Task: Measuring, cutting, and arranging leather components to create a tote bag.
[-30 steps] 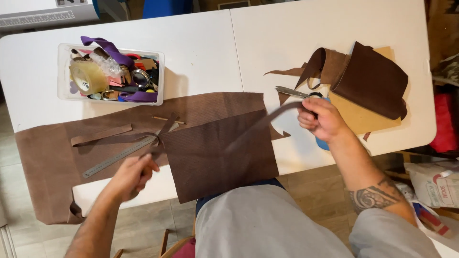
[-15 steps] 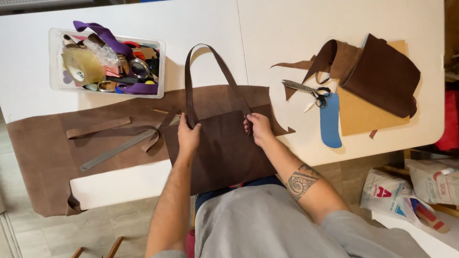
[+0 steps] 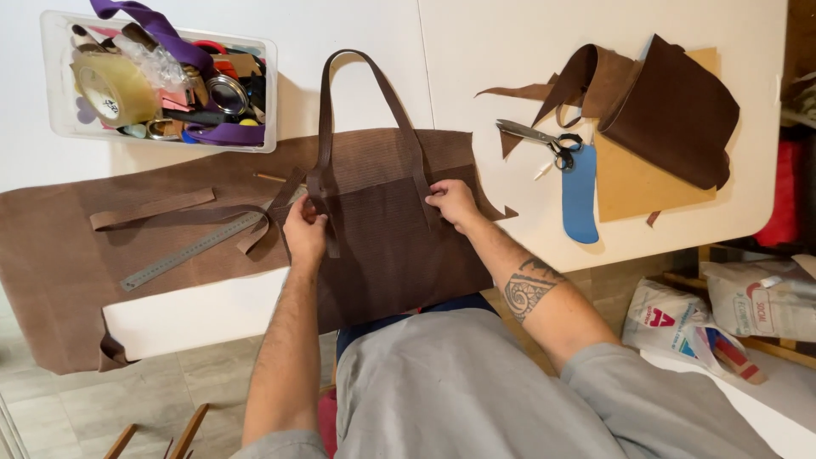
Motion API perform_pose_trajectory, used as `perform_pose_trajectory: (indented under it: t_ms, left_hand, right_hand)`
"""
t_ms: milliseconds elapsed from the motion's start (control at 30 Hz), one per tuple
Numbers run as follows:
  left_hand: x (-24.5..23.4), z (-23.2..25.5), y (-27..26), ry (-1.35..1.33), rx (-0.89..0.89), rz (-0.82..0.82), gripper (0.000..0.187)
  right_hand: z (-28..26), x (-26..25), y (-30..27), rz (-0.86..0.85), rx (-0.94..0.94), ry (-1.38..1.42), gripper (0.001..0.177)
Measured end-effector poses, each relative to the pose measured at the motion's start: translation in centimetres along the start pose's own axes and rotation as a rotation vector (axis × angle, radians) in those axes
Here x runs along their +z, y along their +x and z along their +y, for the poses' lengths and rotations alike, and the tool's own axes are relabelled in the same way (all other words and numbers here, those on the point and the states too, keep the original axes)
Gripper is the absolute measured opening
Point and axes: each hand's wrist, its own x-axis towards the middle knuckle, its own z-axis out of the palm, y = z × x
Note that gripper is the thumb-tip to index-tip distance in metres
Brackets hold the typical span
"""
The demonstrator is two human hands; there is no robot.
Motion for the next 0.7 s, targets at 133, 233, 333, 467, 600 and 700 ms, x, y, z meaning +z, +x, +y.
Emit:
perform_pose_trajectory:
  t_ms: [133, 233, 333, 467, 600, 700]
  left_hand:
    - [-1.5, 0.6, -2.6, 0.248, 0.022, -0.058, 0.066]
    - [-1.0, -1.3, -3.2, 0.229, -0.026, -0.022, 0.059]
    - [0.2, -1.1, -3.8, -0.031, -0.122, 0.068, 0.05]
    - [0.7, 0.3, -3.8, -0.134, -0.133, 0.132, 0.048]
    - [-1.1, 0.0, -5.2, 0.152, 0.114, 0.117, 0.043]
    - [-3.0, -1.8, -5.7, 0.261, 0.263, 0.064, 0.042]
  right_hand:
    - [2.3, -0.7, 1.5, 0.135, -0.132, -0.379, 0.026]
    - [2.8, -1.1, 1.5, 0.171, -0.161, -0.483, 0.021]
    - [1.8, -0.3, 0.7, 0.189, -0.123, -0.366, 0.02]
    - [0.4, -0.2, -0.1, 0.202, -0.182, -0.388, 0.015]
    - [0.7, -0.5, -2.2, 0.262, -0.433, -0.547, 0.019]
    - [2.0, -2.0, -4.1, 0.289, -0.625, -0.694, 0.021]
